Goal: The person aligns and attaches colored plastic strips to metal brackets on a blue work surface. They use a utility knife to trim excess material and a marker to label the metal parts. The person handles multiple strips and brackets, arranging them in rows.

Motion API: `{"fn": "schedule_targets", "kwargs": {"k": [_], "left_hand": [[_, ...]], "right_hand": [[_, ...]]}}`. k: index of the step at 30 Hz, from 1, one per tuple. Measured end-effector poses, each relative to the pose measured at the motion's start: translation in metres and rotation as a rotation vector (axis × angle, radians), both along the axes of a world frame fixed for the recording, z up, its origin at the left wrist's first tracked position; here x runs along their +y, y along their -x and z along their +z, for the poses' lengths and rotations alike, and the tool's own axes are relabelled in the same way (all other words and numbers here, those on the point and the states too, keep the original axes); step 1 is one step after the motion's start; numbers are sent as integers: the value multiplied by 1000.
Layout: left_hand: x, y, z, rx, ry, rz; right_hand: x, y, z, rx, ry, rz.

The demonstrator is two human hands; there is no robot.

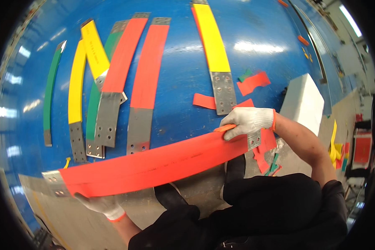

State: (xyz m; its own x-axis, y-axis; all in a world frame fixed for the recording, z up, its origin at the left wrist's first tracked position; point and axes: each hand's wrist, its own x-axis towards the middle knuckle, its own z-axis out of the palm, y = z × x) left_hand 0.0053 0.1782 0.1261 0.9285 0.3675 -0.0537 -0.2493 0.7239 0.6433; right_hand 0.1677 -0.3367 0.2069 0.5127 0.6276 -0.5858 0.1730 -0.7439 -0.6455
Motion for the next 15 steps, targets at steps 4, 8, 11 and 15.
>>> {"fn": "schedule_targets", "kwargs": {"k": [4, 8, 11, 15], "left_hand": [[-20, 78, -31, 119, -19, 225], [-26, 167, -59, 238, 93, 343], [-59, 174, -45, 381, 206, 588], [-86, 204, -41, 429, 157, 678]], "right_hand": [[47, -27, -18, 137, 179, 200], [94, -48, -32, 121, 257, 400], [120, -69, -45, 183, 293, 460], [147, -103, -75, 108, 259, 675]]}}
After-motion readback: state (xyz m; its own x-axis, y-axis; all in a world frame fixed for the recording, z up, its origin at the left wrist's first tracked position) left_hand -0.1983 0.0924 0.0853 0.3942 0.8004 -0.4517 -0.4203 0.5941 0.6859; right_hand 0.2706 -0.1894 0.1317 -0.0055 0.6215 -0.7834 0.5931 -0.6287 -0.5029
